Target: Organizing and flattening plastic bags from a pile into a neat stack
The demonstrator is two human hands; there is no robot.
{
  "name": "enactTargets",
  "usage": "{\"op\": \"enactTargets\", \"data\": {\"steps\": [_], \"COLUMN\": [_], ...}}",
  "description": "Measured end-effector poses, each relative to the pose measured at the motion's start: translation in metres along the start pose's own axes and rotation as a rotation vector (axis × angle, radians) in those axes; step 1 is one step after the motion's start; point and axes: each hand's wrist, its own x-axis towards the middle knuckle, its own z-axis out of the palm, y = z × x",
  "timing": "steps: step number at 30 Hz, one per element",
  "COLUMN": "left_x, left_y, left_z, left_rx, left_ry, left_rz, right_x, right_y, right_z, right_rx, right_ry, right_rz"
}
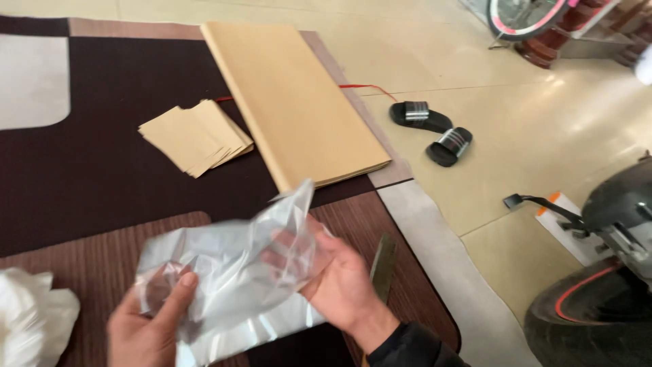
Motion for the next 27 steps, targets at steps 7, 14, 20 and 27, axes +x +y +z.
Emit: {"op": "enactTargets", "data": {"steps": [7, 14, 20, 27], "left_x": [0.019, 0.025, 0.021, 0.029], "left_y": [0.004, -0.007, 0.0, -0.018], "left_z": [-0.01, -0.007, -0.005, -0.019], "left_rx": [0.139, 0.156, 0.113, 0.017], "left_ry": [-0.176, -0.239, -0.266, -0.234], "left_rz": [0.118, 0.262, 0.388, 0.208], "right_x": [-0.008, -0.018, -0.008, -0.008], "right_y": [-0.058, -0.084, -0.049, -0.042], "right_z": [-0.077, -0.115, -0.116, -0.116], "right_rx": [-0.049, -0.238, -0.769, -0.782], "right_ry": [-0.171, -0.394, -0.319, 0.016], "right_rz": [0.13, 0.411, 0.329, 0.185]}}
